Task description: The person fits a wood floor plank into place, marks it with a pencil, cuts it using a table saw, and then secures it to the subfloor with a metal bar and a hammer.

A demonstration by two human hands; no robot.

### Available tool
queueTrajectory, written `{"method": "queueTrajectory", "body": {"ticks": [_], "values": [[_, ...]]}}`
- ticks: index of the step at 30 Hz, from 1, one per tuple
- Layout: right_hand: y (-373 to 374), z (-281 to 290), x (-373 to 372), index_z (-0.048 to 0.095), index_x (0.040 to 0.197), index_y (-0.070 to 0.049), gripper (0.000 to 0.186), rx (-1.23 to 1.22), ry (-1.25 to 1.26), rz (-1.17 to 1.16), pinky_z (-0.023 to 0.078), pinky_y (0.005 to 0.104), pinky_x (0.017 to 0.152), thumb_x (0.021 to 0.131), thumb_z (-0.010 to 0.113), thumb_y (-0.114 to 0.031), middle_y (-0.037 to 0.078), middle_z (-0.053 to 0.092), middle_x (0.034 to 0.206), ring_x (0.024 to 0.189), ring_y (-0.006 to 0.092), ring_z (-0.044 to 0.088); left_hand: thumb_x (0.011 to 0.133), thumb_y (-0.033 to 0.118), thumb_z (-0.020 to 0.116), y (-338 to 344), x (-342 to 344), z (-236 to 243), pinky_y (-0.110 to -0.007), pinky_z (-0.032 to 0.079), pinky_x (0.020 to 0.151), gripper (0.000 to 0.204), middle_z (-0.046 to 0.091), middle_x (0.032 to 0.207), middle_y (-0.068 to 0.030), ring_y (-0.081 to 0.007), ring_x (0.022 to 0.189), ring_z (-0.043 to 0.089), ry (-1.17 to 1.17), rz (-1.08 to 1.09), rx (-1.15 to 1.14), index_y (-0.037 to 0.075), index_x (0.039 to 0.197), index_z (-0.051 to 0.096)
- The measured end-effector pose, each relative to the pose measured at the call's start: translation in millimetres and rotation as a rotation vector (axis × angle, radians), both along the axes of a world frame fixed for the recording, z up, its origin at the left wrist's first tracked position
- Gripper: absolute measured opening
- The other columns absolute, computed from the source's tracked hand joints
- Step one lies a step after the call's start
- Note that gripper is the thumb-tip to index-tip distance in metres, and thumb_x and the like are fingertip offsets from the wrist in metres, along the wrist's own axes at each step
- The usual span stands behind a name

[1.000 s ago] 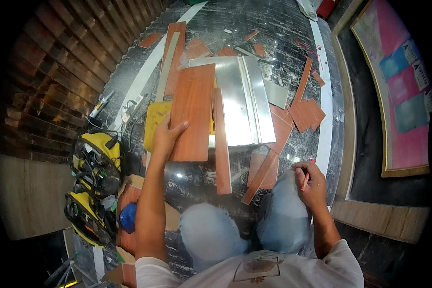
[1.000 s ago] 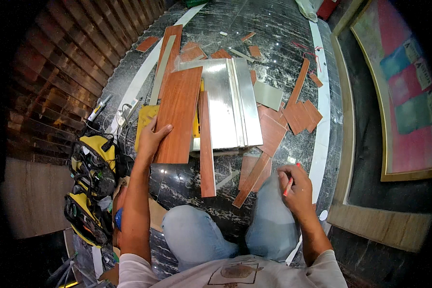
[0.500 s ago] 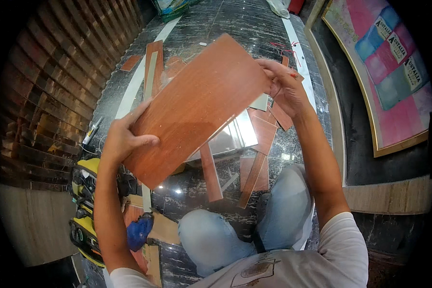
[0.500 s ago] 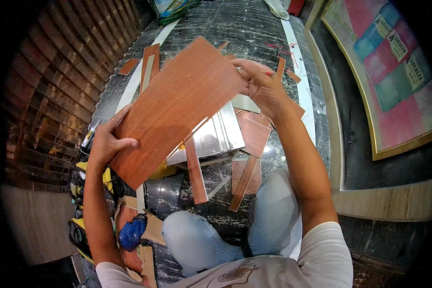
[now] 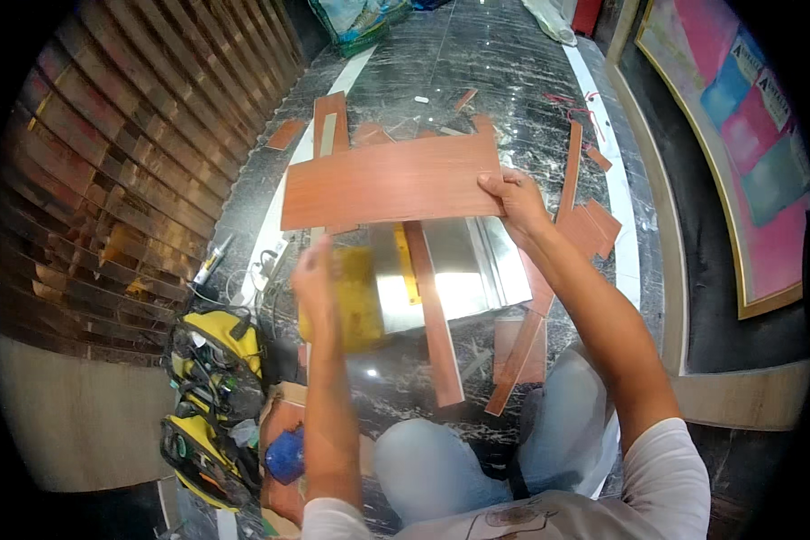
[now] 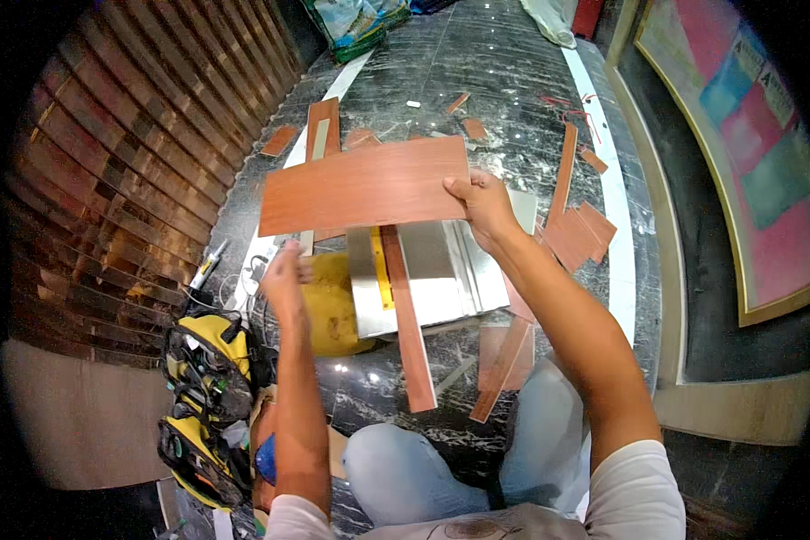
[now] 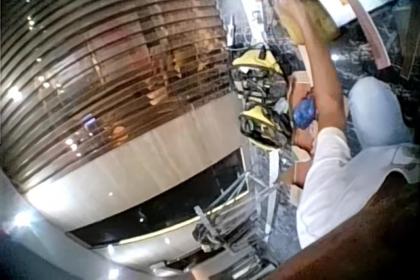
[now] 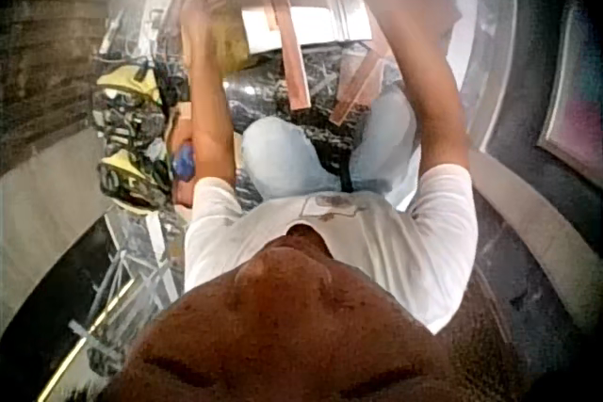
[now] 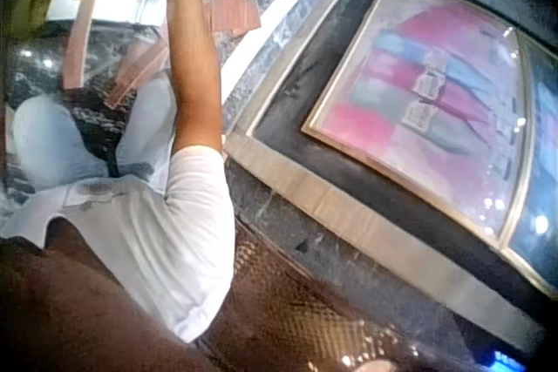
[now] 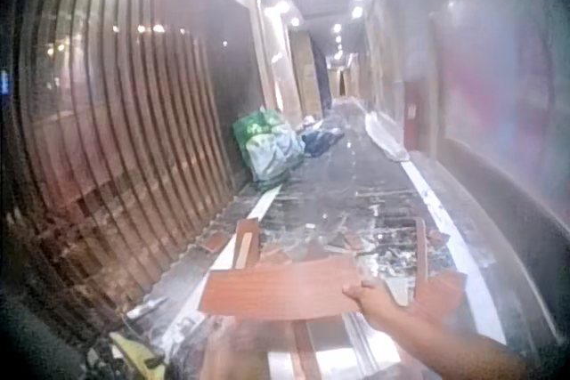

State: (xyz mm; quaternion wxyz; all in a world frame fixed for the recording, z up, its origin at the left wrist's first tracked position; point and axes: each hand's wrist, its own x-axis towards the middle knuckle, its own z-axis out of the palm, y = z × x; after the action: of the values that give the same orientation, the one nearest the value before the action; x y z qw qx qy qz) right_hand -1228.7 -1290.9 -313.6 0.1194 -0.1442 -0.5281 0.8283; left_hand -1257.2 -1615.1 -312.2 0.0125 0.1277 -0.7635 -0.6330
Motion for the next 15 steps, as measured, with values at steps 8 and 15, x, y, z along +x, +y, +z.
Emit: {"method": "queueTrajectory", "body": {"ticks": [8, 15], "values": [[46.8, -116.4, -91.3, 0.067, 0.106, 0.008, 0.042, 0.613, -0.183, -0.090, 0.056, 0.0385, 0.078, 0.089, 0.083, -0.026, 0.019, 0.074, 0.094, 0.086, 0.0275, 0.072, 0.101, 0.018, 0.067, 63.0, -127.4, -132.7, -0.031, 0.055, 0.077, 0.017, 0.071, 0.097, -0.0058, -0.0187, 0.089, 0.067, -0.105, -0.181, 0.958, 0.005, 0.111, 0.067], [-5.6, -128.5, -87.8, 0.067, 0.096, -0.002, 0.041, 1.376, -0.180, -0.261, 0.051, 0.0515, 0.079, 0.079, 0.087, -0.034, 0.019, 0.070, 0.094, 0.092, 0.0417, 0.065, 0.102, 0.011, 0.063, 44.2, -142.3, -184.8, -0.032, 0.054, 0.073, 0.011, 0.068, 0.096, -0.0075, -0.0185, 0.084, 0.064, -0.051, -0.044, 0.907, 0.003, 0.110, 0.064]]}}
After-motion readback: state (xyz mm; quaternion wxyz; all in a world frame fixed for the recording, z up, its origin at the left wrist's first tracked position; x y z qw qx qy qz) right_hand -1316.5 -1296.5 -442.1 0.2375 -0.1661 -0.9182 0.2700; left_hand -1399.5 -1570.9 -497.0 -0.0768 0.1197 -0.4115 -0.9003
